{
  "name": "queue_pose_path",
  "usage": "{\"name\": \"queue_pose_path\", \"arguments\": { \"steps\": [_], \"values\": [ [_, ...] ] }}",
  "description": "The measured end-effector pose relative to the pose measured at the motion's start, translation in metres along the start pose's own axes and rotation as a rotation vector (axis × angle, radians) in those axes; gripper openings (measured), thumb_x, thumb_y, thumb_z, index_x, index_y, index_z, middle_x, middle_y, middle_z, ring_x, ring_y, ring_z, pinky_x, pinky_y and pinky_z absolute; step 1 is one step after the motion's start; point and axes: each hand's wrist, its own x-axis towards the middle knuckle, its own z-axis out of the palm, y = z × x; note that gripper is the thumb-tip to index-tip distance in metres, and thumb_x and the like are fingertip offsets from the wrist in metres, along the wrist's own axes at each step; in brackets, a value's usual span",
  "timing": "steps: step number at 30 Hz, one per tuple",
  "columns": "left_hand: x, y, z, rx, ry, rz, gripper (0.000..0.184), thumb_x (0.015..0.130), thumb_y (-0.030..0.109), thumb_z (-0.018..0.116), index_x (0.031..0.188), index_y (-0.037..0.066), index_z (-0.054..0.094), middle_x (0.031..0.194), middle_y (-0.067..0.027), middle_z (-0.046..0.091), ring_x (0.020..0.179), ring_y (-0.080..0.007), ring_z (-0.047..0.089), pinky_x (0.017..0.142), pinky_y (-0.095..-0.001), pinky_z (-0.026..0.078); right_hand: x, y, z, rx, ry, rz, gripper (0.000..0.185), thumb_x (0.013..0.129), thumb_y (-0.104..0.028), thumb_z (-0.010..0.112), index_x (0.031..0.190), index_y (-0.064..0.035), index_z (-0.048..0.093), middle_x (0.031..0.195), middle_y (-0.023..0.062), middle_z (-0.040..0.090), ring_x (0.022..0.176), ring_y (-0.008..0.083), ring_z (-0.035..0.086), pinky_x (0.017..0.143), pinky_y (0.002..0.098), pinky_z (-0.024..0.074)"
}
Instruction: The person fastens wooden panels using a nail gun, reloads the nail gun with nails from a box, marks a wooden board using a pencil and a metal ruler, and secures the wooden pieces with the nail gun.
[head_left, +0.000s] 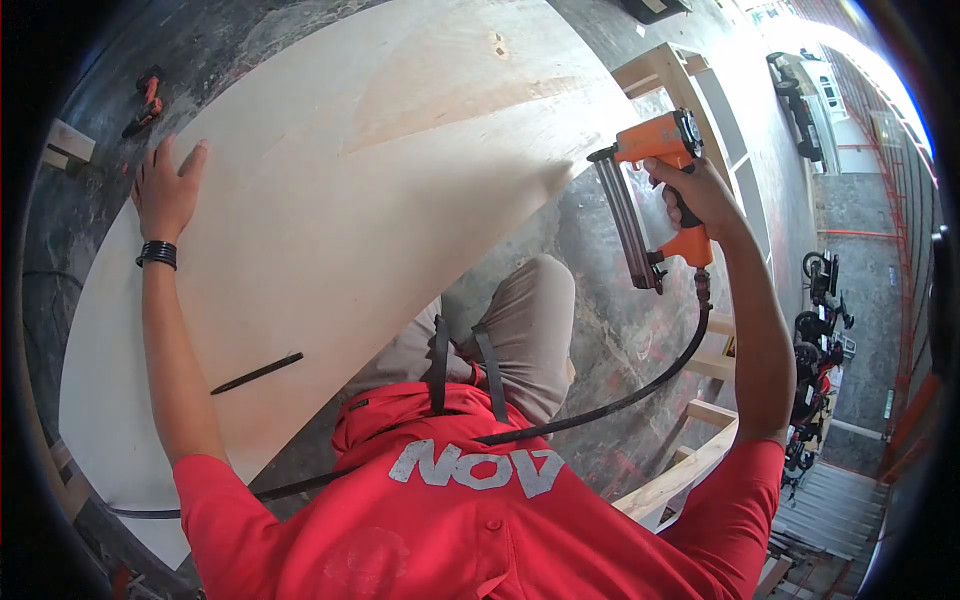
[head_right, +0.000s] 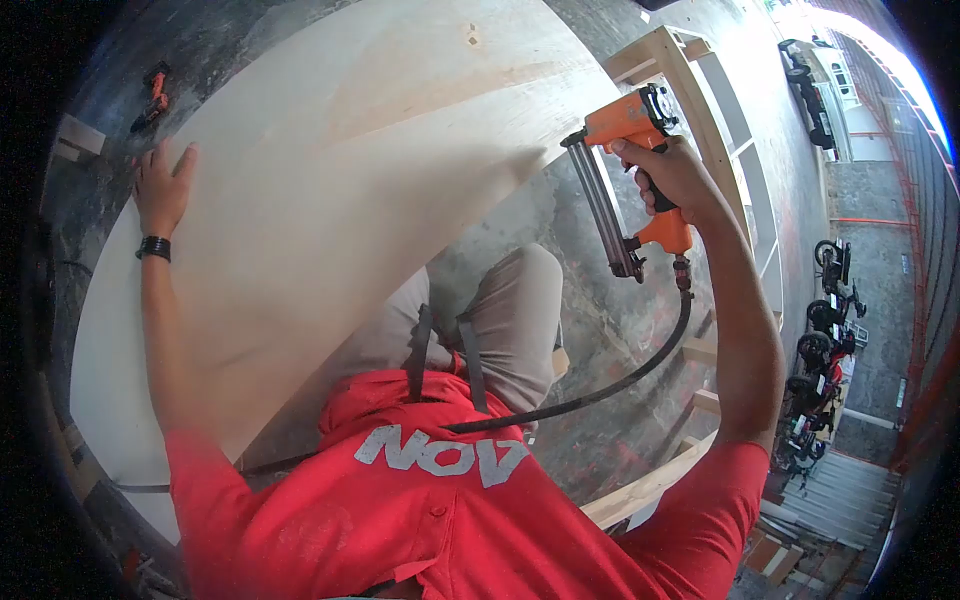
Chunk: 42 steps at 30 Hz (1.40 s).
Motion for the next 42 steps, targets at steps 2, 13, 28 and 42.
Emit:
{"name": "queue_pose_path", "arguments": {
  "steps": [2, 13, 28, 42],
  "values": [
    [0.000, 0.002, -0.002, 0.004, -0.009, -0.004, 0.069, 0.088, 0.062, 0.049, 0.137, 0.013, 0.048, 0.139, -0.0137, 0.047, 0.132, -0.0340, 0.039, 0.110, -0.0515, 0.027, 0.002, 0.002, 0.000, -0.005, -0.007, 0.016, 0.034, 0.086, -0.038, 0.071, 0.079, -0.0071, 0.059, 0.048, -0.0039, 0.048, 0.036, 0.0075, 0.048, 0.034, 0.0236, 0.0379],
    [0.000, -0.003, 0.003, -0.013, 0.004, 0.001, 0.069, 0.088, 0.062, 0.049, 0.137, 0.014, 0.047, 0.140, -0.0125, 0.047, 0.132, -0.0352, 0.039, 0.109, -0.0517, 0.027, 0.000, -0.004, 0.006, -0.058, 0.006, 0.038, 0.031, 0.085, -0.036, 0.072, 0.082, -0.0079, 0.061, 0.052, -0.0036, 0.051, 0.039, 0.0075, 0.050, 0.036, 0.0237, 0.0429],
    [-0.001, -0.010, 0.007, -0.025, 0.019, 0.023, 0.069, 0.089, 0.063, 0.048, 0.138, 0.013, 0.047, 0.138, -0.0141, 0.048, 0.131, -0.0370, 0.040, 0.110, -0.0517, 0.025, 0.006, 0.003, 0.006, -0.098, 0.020, 0.021, 0.033, 0.083, -0.038, 0.074, 0.080, -0.0067, 0.062, 0.052, -0.0020, 0.053, 0.040, 0.0073, 0.052, 0.038, 0.0236, 0.0453],
    [-0.005, -0.005, 0.001, -0.018, -0.068, -0.017, 0.069, 0.089, 0.061, 0.048, 0.140, 0.013, 0.044, 0.141, -0.0135, 0.045, 0.132, -0.0379, 0.039, 0.109, -0.0549, 0.026, 0.034, 0.030, -0.028, 0.043, 0.106, 0.061, 0.037, 0.084, -0.042, 0.072, 0.077, -0.0067, 0.061, 0.052, -0.0027, 0.051, 0.040, 0.0091, 0.052, 0.037, 0.0262, 0.0444]
  ]
}}
